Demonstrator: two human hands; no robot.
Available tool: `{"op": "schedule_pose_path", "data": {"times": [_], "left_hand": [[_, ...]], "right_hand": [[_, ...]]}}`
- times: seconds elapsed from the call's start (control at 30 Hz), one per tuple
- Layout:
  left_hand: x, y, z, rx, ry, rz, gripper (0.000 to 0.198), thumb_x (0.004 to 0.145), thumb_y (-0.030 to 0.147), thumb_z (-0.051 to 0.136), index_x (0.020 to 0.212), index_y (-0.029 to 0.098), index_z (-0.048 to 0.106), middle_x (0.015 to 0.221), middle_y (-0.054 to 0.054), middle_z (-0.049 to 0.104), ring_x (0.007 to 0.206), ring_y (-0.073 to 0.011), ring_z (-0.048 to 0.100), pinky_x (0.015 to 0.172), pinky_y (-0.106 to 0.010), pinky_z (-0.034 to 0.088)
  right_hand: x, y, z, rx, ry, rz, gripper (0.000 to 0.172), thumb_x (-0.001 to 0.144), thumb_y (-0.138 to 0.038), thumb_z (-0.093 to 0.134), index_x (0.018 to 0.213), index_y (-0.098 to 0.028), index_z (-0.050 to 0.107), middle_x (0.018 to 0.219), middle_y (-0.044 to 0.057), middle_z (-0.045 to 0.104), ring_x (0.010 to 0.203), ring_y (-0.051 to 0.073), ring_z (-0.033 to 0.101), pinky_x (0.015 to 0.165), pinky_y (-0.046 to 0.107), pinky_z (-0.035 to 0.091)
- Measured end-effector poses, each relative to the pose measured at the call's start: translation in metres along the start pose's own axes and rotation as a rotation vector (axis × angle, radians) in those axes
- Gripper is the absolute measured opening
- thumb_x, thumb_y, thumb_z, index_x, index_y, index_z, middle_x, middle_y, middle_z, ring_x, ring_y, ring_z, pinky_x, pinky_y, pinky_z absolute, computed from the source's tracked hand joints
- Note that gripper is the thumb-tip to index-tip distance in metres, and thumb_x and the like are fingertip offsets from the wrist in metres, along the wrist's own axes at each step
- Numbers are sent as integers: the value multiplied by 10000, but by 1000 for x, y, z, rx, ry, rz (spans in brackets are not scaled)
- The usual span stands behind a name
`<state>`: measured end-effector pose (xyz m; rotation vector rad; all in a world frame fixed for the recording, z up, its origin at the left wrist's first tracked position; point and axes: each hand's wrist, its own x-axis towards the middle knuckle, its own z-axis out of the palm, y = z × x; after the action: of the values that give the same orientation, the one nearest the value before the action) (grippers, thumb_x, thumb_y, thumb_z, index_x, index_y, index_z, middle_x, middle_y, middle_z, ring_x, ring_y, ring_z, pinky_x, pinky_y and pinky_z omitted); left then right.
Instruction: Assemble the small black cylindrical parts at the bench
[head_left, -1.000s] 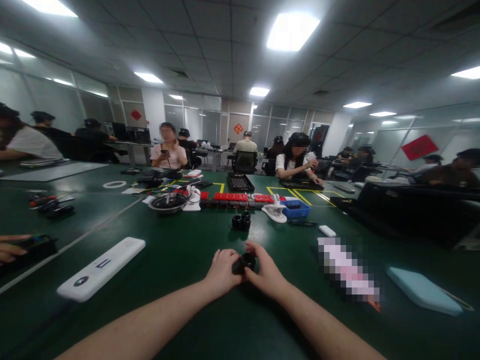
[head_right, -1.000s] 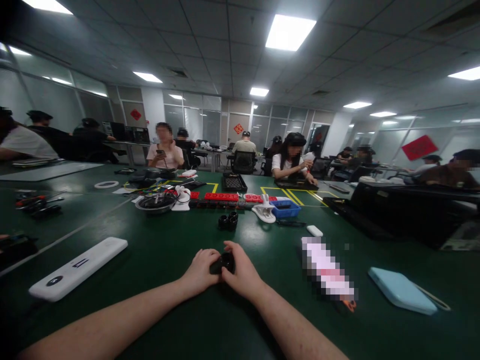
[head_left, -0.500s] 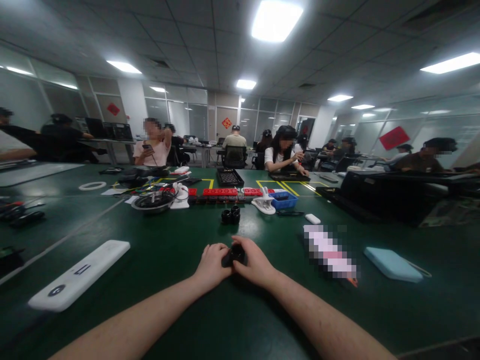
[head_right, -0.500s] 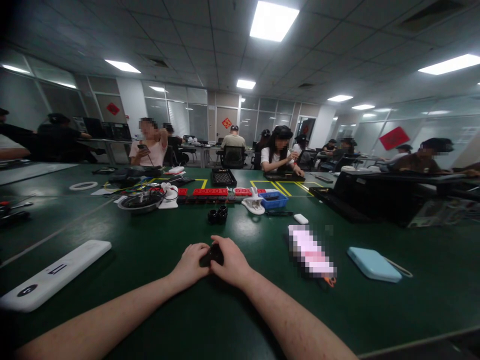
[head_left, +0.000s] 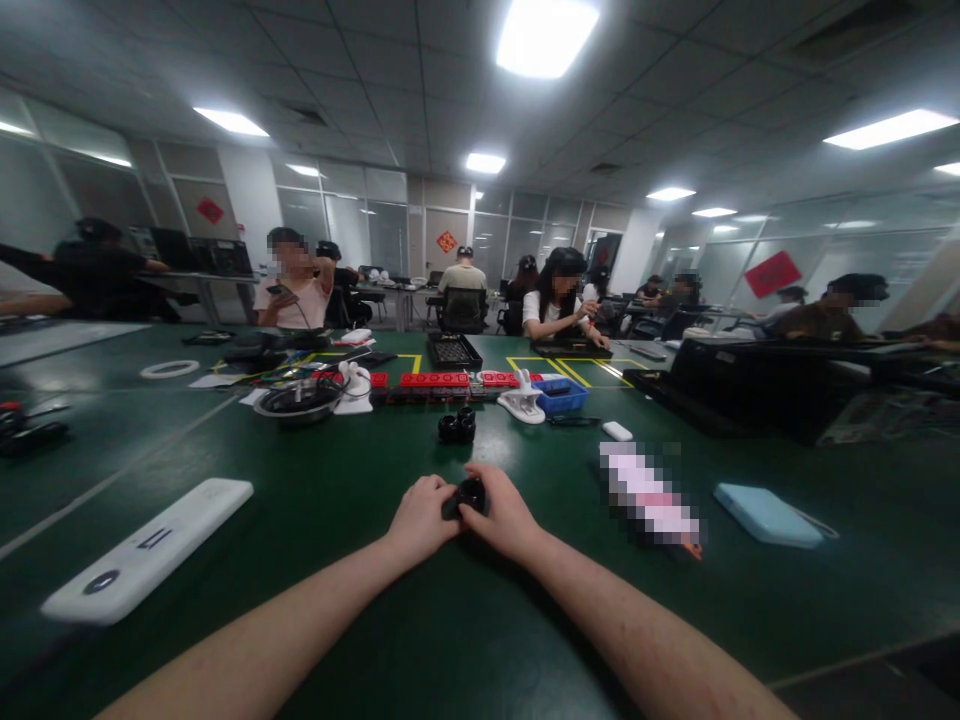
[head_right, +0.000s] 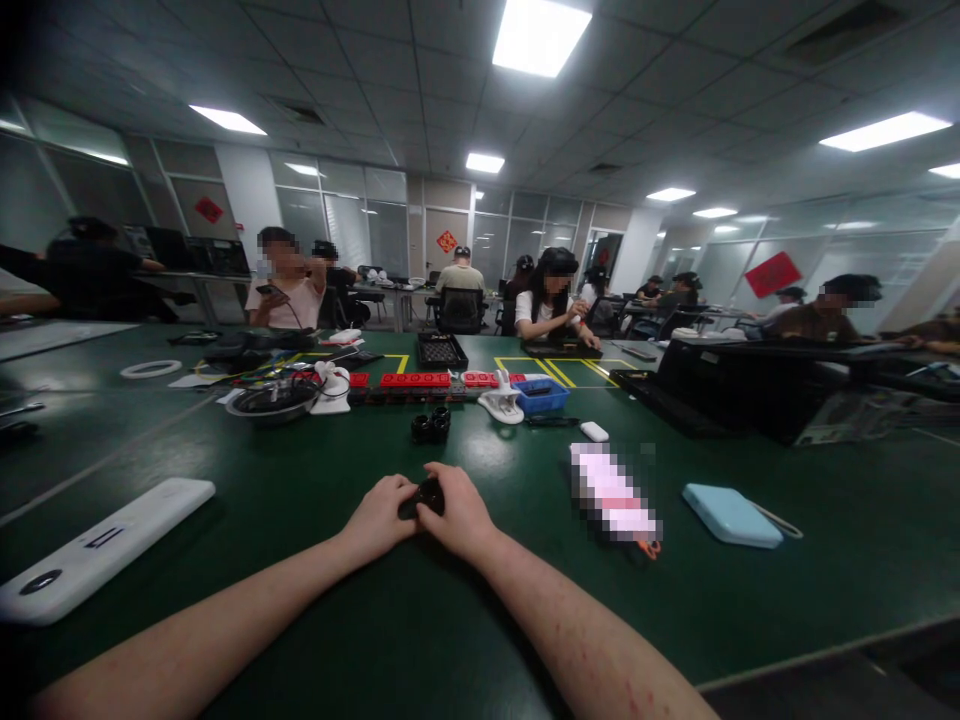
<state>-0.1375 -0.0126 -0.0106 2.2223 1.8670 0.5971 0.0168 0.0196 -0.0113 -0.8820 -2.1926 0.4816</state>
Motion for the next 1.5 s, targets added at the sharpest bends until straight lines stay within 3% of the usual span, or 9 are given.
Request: {"op": "schedule_pose_path", "data": {"times": [0.17,0.3,0.47,0.7,0.87,1.1,1.23,1.33,1.5], "left_hand": [[-1,-2,1,-6,10,4,283,684,377,570,904,201,603,955,-50,537,921,-222,477,799,-312,379],[-3,-2,1,-9,13,2,312,686,380,574,945,207,594,984,-53,535,954,-228,469,824,-318,369],[-5,1,-2,-7,17,-6,310,694,385,569,941,199,592,995,-55,536,965,-227,463,836,-318,360],[-6,4,-7,0,-8,-34,292,705,400,554,923,208,585,939,-41,560,915,-228,493,769,-311,383],[-6,4,-7,7,-20,-29,245,723,403,537,838,192,584,882,-39,578,854,-214,532,709,-284,394],[1,-1,-6,29,-40,27,195,706,395,557,767,210,555,743,4,593,724,-188,561,602,-247,372],[6,-3,-7,31,-62,43,242,727,448,515,809,223,553,729,8,594,669,-178,568,559,-239,362],[5,-2,-7,36,-57,30,234,739,427,502,824,212,539,779,-7,603,709,-186,578,578,-243,375],[2,1,-7,50,-43,-1,194,727,371,521,801,192,519,806,-25,605,753,-202,586,591,-250,390]], "right_hand": [[-3,0,-1,98,-2,-62,604,687,-120,506,1250,-209,306,1137,73,504,1057,183,469,939,380,340],[-3,0,-1,68,-24,-27,712,683,-218,578,1299,-190,223,1242,109,422,1142,227,396,959,416,311],[-1,-4,-1,-80,69,46,625,633,-334,650,1177,-176,387,1162,100,439,1088,239,408,920,398,350],[0,-6,-1,-108,21,0,304,685,-235,597,971,-171,514,949,62,543,912,197,498,814,346,417],[-1,-1,-2,-39,9,-89,424,700,-164,536,1117,-179,458,1081,73,533,1018,187,478,900,358,374],[0,-1,-1,-79,6,-29,495,706,-249,557,1178,-185,422,1161,87,496,1080,212,443,925,382,347],[4,-4,1,-173,87,83,375,689,-347,598,1021,-190,521,1000,74,541,952,225,495,815,371,409],[6,-3,2,-148,67,58,291,696,-306,592,960,-191,548,937,65,556,911,215,507,796,363,415],[4,1,2,-54,10,-44,502,684,-159,528,1173,-204,421,1085,68,534,1018,200,483,891,377,370]]}}
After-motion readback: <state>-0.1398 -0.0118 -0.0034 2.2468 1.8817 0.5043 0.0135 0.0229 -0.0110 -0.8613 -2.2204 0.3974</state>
